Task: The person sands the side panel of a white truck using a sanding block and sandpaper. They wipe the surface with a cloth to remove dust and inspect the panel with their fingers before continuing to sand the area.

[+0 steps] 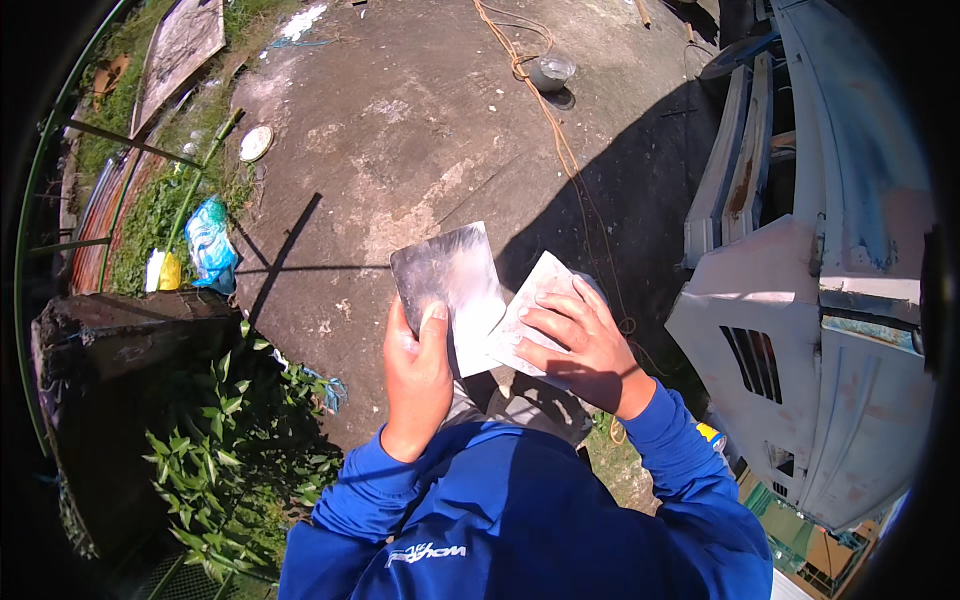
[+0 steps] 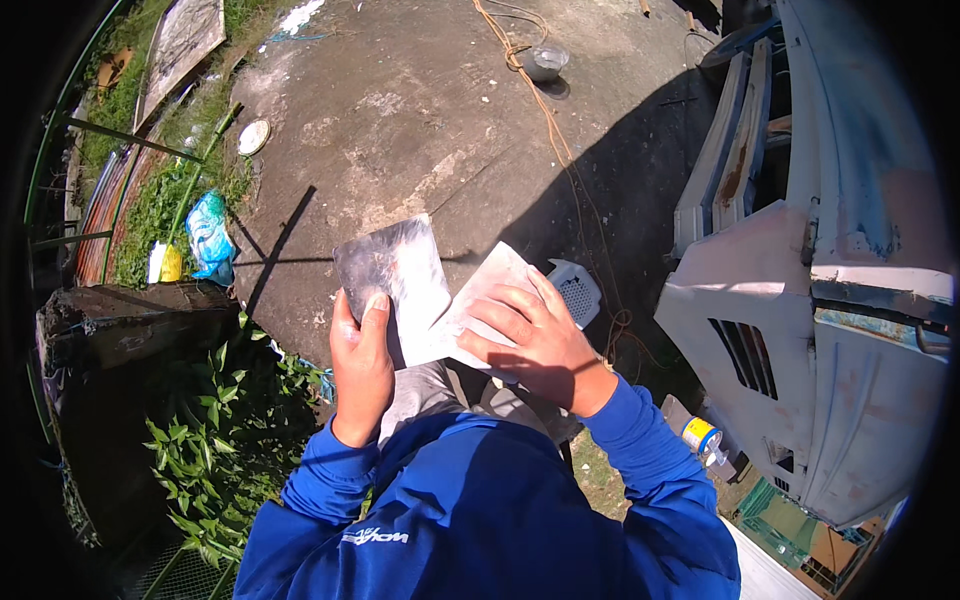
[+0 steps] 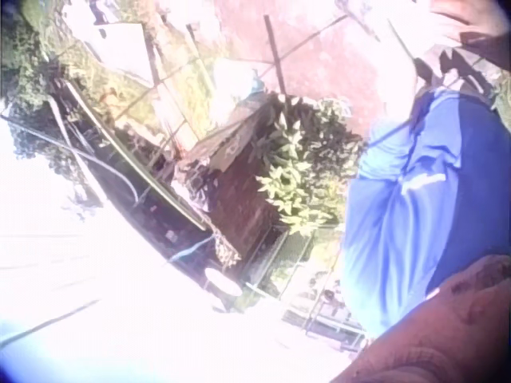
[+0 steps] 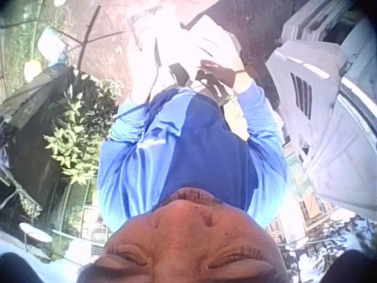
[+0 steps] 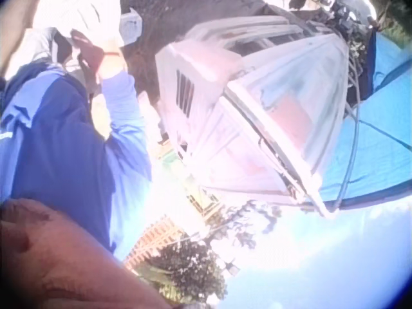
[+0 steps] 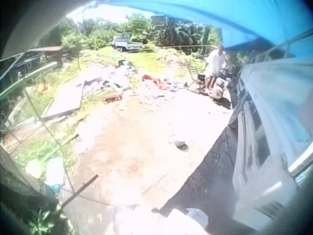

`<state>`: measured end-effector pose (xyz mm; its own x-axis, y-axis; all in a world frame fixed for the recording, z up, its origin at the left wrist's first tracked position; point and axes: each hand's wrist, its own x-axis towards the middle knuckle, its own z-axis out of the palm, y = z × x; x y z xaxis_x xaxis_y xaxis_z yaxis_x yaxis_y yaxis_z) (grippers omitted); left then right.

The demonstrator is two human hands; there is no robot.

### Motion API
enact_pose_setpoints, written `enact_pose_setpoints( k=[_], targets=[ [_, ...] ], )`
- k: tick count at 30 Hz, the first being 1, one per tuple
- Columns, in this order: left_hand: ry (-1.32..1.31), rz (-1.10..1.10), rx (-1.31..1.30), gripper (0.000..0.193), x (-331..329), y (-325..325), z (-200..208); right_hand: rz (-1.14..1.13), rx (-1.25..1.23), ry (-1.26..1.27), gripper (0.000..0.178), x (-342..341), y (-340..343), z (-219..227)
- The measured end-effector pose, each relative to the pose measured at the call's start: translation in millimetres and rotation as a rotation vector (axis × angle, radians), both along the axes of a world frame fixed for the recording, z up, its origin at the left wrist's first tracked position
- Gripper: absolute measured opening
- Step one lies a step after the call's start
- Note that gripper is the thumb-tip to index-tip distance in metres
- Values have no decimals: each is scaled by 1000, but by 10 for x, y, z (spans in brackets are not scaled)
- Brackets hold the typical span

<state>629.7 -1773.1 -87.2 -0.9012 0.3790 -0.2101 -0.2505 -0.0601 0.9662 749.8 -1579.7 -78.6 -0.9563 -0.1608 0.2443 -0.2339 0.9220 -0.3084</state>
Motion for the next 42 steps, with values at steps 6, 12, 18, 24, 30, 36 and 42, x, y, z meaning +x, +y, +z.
enact_pose_setpoints(
  k=[6, 12, 18, 24, 30, 36, 42],
  targets=[
    [-44, -334, -144, 38, -1193, 497, -106, -168, -33, -123, 30, -1108, 506, 166],
    [10, -307, -212, 31, -2001, 1074, 5, -133, -239, -104, 32, -1675, 412, 62],
    [143, -186, -150, 29, -2420, 1699, -12, -303, -298, -61, 40, -1773, 1012, -29],
    [-472, -211, 22, 25, -2755, 2739, 90, -394, -500, 190, 50, -2266, 1692, 275],
    [-515, -288, 26, 28, -3146, 4027, 119, -643, -313, -48, 44, -2227, 3334, -278],
    [-238, -413, -20, 25, -3424, 5312, 237, -602, -38, -75, 40, -2516, 4414, 303],
    [-174, -536, -2, 26, -3592, 6297, 439, -558, -48, -111, 39, -2810, 5284, 573]
  ],
)
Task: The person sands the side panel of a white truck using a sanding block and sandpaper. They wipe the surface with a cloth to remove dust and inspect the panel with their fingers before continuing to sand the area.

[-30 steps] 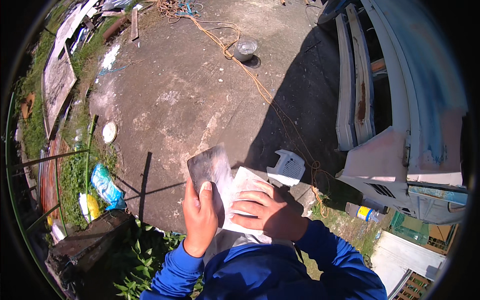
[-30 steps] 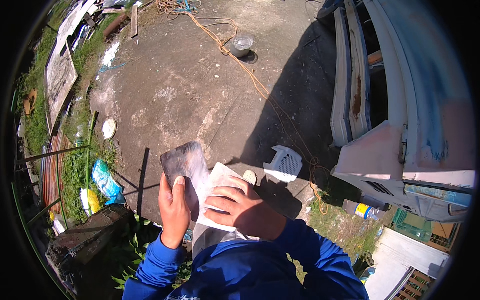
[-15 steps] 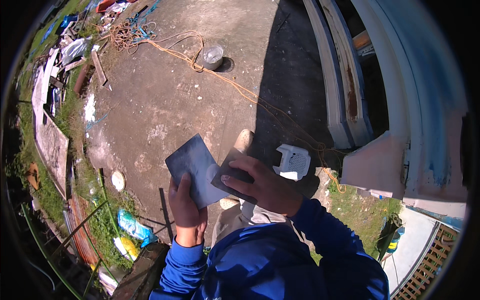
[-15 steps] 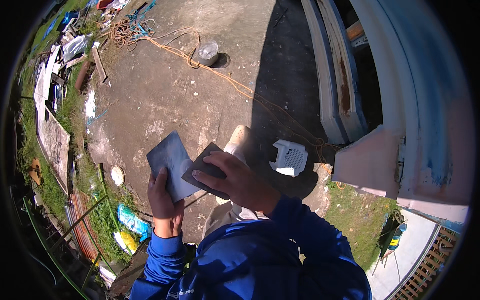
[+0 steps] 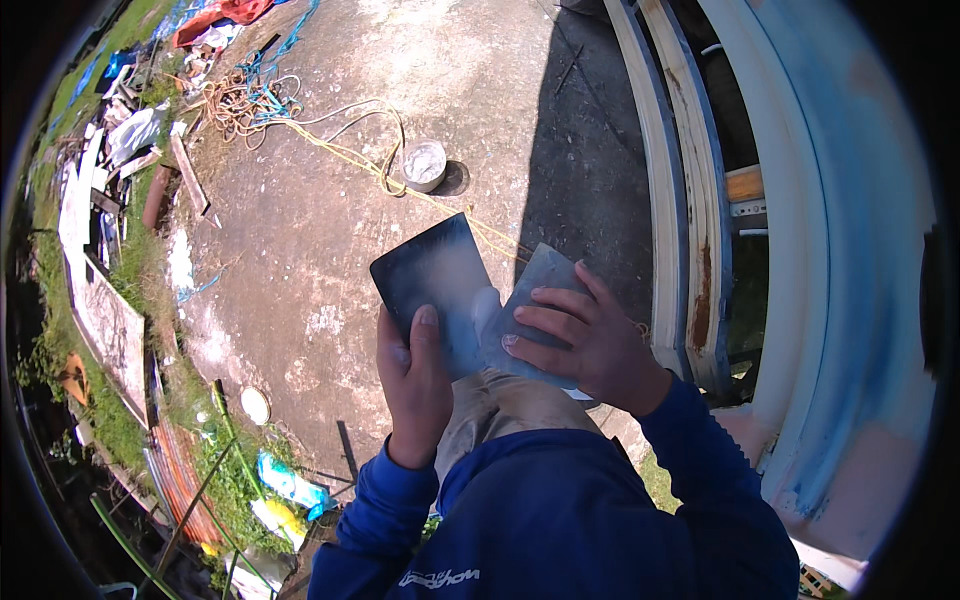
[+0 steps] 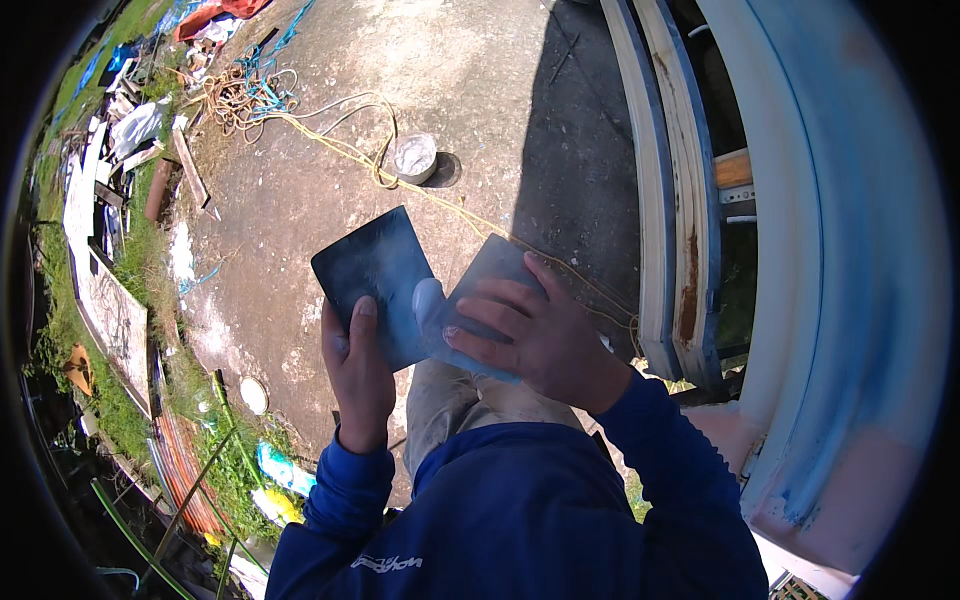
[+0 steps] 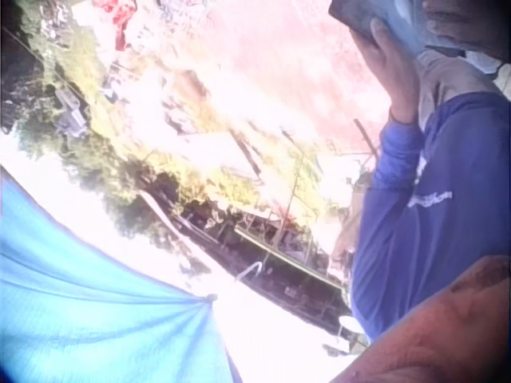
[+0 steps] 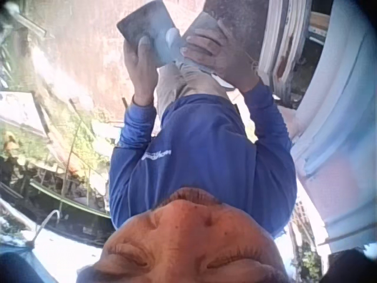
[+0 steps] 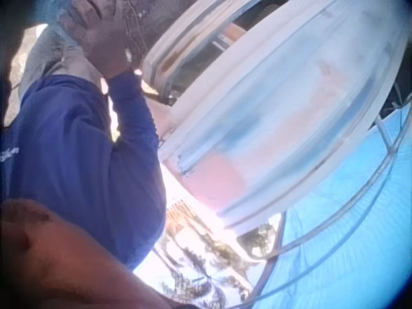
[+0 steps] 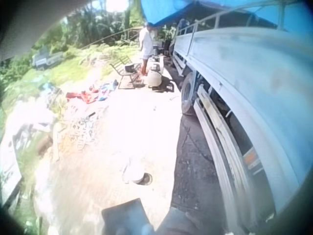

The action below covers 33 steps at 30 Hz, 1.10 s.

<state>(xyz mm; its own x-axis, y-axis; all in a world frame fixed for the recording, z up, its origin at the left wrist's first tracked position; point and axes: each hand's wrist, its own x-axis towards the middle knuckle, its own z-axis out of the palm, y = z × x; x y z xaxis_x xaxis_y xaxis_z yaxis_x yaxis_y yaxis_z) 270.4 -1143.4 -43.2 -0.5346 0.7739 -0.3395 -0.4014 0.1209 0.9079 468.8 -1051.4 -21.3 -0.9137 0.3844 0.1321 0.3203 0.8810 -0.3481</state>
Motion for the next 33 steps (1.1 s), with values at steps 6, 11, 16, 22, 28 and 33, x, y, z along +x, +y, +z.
enact_pose_setpoints(
  k=[6, 11, 16, 22, 28, 33],
  targets=[
    [167, -354, 5, 32, -172, 928, 165, -124, 79, 22, 29, -188, 1046, 286],
    [184, -147, 136, 30, -386, 2040, 213, -43, -87, 51, 30, -489, 1532, 251],
    [236, -169, 217, 32, -835, 3245, 360, -199, -142, 130, 37, -679, 2531, 302],
    [-356, -82, 117, 23, -1162, 4271, 538, -249, -244, 390, 52, -1254, 3504, 660],
    [-556, -157, 71, 28, -1468, 4882, 856, -469, -252, 307, 57, -888, 4286, 38],
    [-776, -251, 49, 38, -1553, 5282, 888, -994, -1352, 1284, 46, -1036, 4670, 105]
  ],
)
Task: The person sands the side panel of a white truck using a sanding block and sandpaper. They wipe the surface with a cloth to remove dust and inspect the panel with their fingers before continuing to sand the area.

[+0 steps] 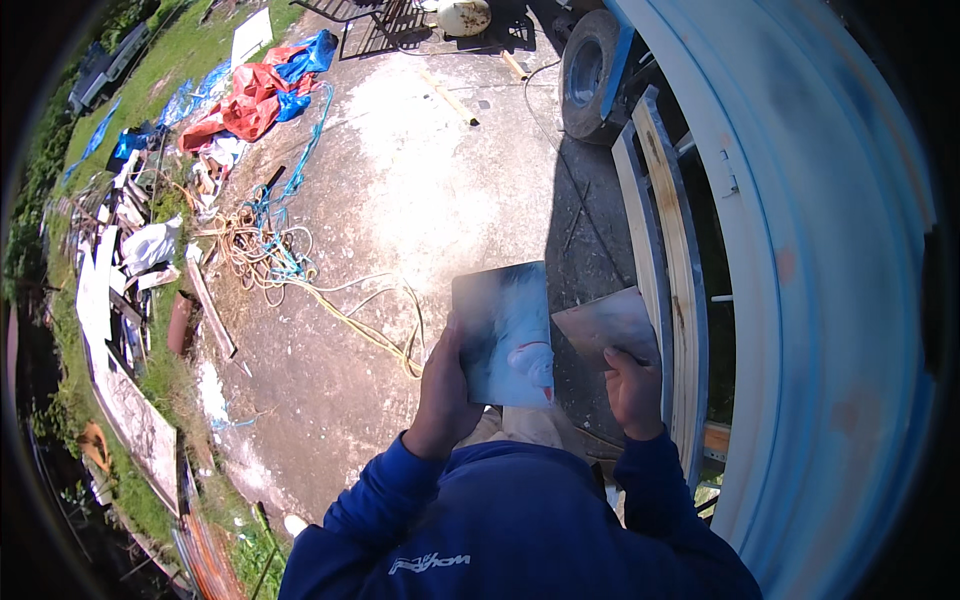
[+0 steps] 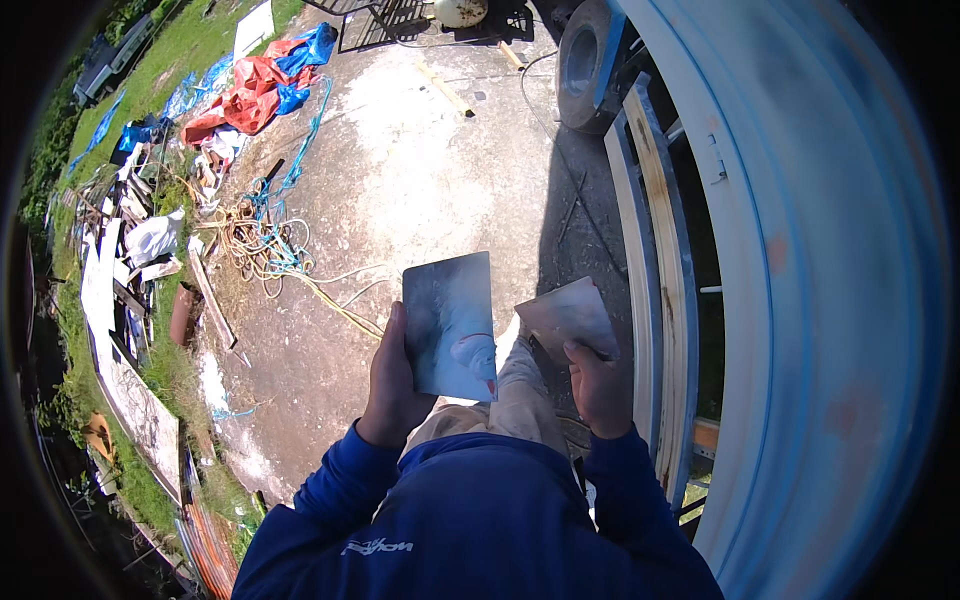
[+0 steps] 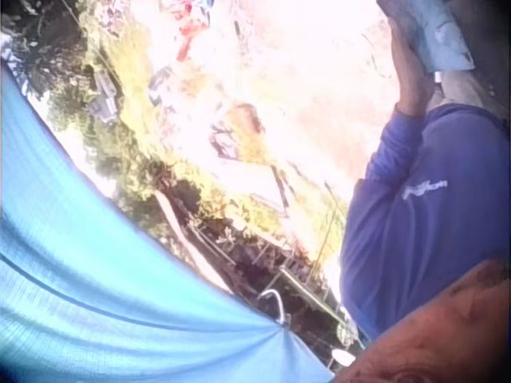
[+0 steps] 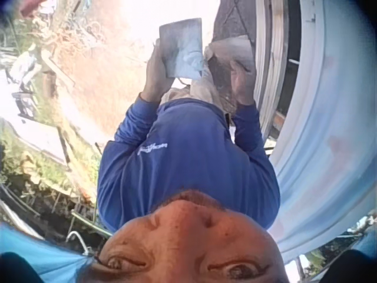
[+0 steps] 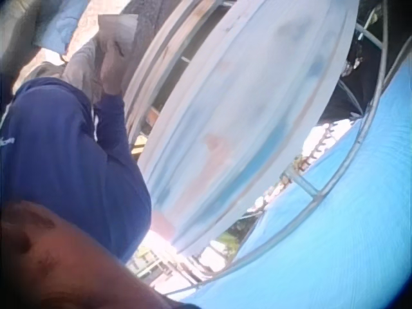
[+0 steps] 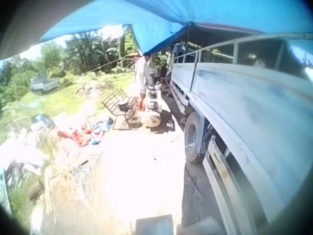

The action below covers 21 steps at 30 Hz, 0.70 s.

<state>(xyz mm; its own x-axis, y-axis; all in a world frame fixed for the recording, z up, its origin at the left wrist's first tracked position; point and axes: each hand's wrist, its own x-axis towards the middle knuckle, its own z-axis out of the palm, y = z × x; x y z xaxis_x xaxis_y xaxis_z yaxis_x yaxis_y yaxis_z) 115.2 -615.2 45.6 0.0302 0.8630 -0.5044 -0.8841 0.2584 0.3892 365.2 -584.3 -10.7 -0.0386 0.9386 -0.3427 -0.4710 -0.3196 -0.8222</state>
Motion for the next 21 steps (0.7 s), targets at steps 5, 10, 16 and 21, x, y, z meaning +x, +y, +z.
enact_pose_setpoints(
  k=[5, 10, 16, 21],
  targets=[
    [217, -91, -10, 36, 138, 323, -262, 33, -46, 325, 42, -137, 755, 85],
    [257, -48, -5, 32, 166, 1116, -342, 84, -11, 401, 42, -347, 1628, 212],
    [301, 35, 120, 35, 116, 2203, -348, 198, -90, 379, 44, -386, 2574, 370],
    [273, 274, 99, 24, -80, 2865, -505, 369, 59, 121, 42, 30, 2794, 502]
  ],
)
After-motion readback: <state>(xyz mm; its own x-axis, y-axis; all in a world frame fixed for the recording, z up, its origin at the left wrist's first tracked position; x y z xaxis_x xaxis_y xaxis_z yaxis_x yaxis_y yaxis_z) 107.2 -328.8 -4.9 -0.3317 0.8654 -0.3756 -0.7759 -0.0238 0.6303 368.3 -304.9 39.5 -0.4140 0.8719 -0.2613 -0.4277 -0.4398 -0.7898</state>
